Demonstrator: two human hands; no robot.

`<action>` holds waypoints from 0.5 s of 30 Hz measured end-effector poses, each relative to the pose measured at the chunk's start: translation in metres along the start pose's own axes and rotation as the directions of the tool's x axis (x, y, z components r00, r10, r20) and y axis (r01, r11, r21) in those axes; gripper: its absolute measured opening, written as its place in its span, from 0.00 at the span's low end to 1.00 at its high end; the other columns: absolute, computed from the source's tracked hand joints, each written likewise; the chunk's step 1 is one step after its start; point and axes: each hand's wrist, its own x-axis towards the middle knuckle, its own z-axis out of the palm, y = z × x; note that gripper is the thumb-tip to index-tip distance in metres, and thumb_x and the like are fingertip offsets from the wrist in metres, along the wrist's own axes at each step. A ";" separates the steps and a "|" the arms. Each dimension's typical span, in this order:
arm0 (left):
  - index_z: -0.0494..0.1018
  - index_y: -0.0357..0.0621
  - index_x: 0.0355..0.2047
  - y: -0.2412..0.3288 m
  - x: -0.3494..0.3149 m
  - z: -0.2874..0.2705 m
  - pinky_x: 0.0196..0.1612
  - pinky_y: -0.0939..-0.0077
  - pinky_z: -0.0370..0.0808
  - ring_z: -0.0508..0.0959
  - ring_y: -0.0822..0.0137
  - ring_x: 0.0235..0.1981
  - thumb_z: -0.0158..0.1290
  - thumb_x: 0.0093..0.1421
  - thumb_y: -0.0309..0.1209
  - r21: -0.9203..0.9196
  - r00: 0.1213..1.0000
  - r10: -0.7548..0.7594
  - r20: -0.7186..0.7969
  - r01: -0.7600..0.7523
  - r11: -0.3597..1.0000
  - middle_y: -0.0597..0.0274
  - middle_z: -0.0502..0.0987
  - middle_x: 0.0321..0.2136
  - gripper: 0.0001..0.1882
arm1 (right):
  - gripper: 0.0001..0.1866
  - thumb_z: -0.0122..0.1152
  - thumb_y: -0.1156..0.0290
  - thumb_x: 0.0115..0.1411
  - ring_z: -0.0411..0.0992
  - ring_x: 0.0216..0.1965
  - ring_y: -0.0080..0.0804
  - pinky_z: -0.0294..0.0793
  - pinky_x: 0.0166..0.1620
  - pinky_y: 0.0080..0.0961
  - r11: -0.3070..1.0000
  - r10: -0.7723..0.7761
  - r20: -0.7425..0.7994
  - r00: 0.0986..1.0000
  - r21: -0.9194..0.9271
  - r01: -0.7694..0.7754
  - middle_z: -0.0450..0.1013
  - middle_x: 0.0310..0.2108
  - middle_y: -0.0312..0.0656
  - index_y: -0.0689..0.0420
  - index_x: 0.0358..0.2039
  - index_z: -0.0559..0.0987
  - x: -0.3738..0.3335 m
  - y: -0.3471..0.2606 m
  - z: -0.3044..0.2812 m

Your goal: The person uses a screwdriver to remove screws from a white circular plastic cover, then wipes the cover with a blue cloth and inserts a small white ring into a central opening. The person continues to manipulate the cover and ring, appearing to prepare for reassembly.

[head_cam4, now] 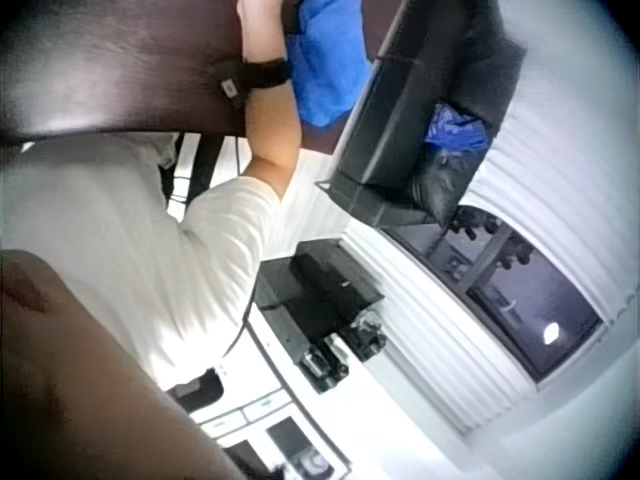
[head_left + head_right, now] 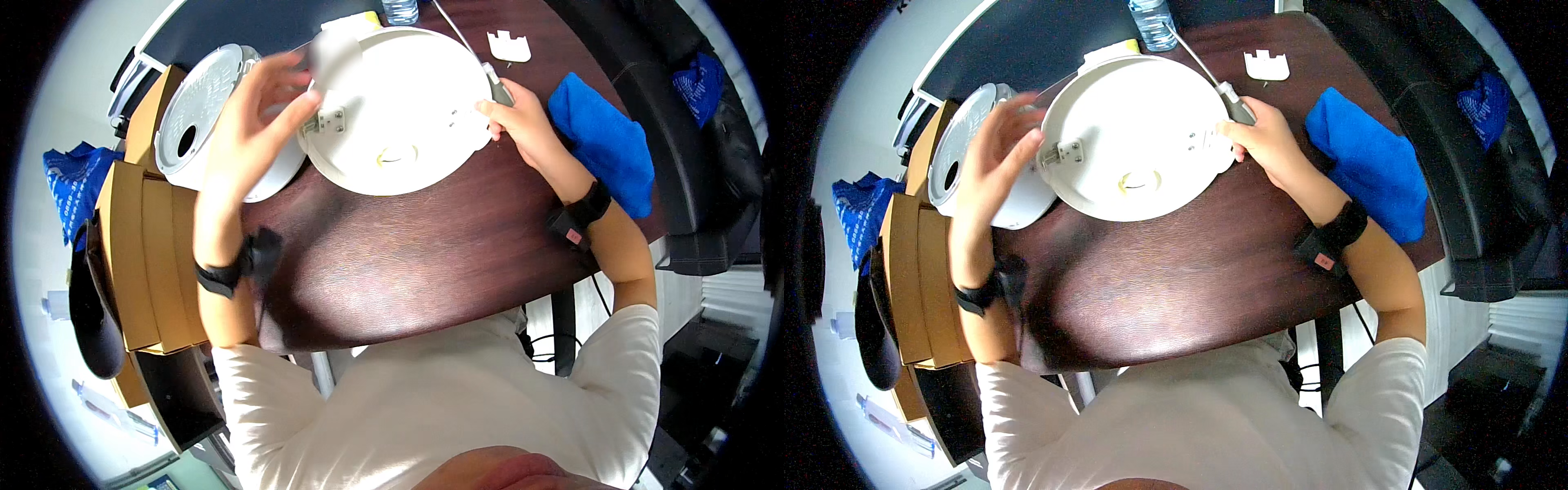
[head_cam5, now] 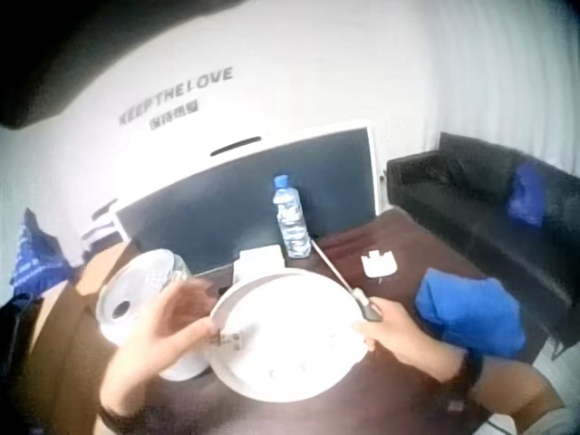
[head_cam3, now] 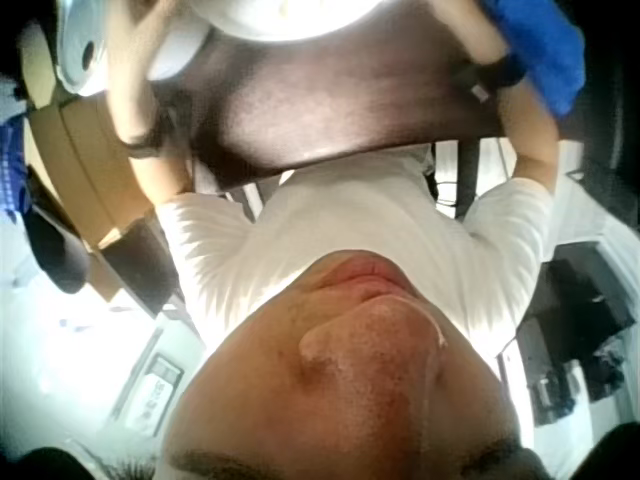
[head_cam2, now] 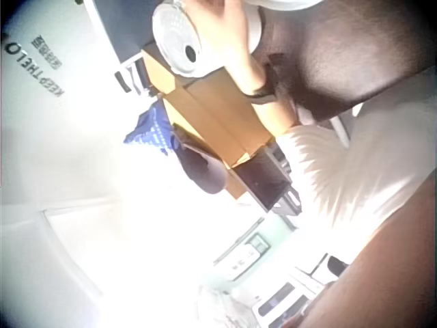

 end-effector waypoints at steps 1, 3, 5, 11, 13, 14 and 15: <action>0.63 0.37 0.58 -0.012 -0.012 0.002 0.53 0.68 0.74 0.77 0.61 0.48 0.61 0.59 0.33 -0.128 0.994 -0.037 -0.101 0.023 0.992 0.50 0.75 0.47 0.29 | 0.12 0.63 0.71 0.57 0.65 0.20 0.16 0.64 0.23 0.15 1.000 0.001 -0.005 1.000 0.023 -0.001 0.69 0.23 0.32 0.62 0.38 0.73 0.000 0.001 0.005; 0.62 0.36 0.58 -0.024 -0.034 0.038 0.54 0.68 0.73 0.76 0.65 0.48 0.60 0.60 0.32 -0.256 0.947 -0.112 -0.300 0.033 0.966 0.51 0.75 0.47 0.29 | 0.11 0.63 0.71 0.57 0.64 0.19 0.15 0.63 0.22 0.15 0.999 0.001 -0.020 1.000 0.033 -0.001 0.68 0.23 0.31 0.61 0.38 0.73 0.001 0.002 -0.003; 0.60 0.36 0.58 -0.035 -0.051 0.064 0.57 0.67 0.70 0.73 0.65 0.52 0.59 0.61 0.31 -0.494 0.934 -0.253 -0.251 0.101 0.863 0.52 0.73 0.49 0.29 | 0.11 0.63 0.70 0.58 0.63 0.19 0.15 0.61 0.22 0.15 0.998 0.019 -0.039 0.999 0.066 -0.016 0.68 0.22 0.31 0.61 0.37 0.73 0.000 0.006 -0.002; 0.59 0.39 0.60 -0.038 -0.056 0.115 0.60 0.67 0.66 0.69 0.66 0.56 0.56 0.63 0.32 -0.894 0.892 -0.451 -0.019 0.187 0.408 0.55 0.69 0.55 0.29 | 0.10 0.62 0.69 0.60 0.61 0.19 0.13 0.60 0.22 0.15 0.996 -0.004 -0.085 0.996 0.091 0.011 0.66 0.22 0.29 0.59 0.37 0.72 -0.004 0.005 0.003; 0.64 0.38 0.58 -0.033 -0.053 0.126 0.59 0.66 0.67 0.71 0.66 0.55 0.56 0.63 0.32 -0.893 0.920 -0.389 -0.054 0.130 0.430 0.57 0.71 0.53 0.25 | 0.10 0.62 0.69 0.60 0.61 0.19 0.13 0.60 0.23 0.14 0.988 -0.007 -0.073 0.997 0.156 0.019 0.66 0.22 0.29 0.59 0.38 0.72 -0.006 0.007 0.003; 0.65 0.37 0.56 -0.032 -0.052 0.129 0.58 0.67 0.68 0.72 0.67 0.53 0.56 0.62 0.30 -0.893 0.914 -0.398 -0.081 0.111 0.436 0.57 0.72 0.52 0.24 | 0.10 0.62 0.69 0.60 0.61 0.19 0.13 0.60 0.23 0.13 0.982 -0.009 -0.066 0.998 0.188 0.021 0.66 0.22 0.29 0.58 0.38 0.72 -0.006 0.008 0.002; 0.66 0.36 0.55 -0.032 -0.052 0.132 0.56 0.68 0.69 0.73 0.67 0.51 0.57 0.62 0.28 -0.893 0.904 -0.414 -0.108 0.095 0.440 0.57 0.73 0.50 0.22 | 0.11 0.62 0.68 0.60 0.61 0.19 0.13 0.60 0.23 0.13 0.983 -0.022 -0.061 0.998 0.183 0.033 0.65 0.22 0.28 0.59 0.38 0.72 -0.007 0.008 0.003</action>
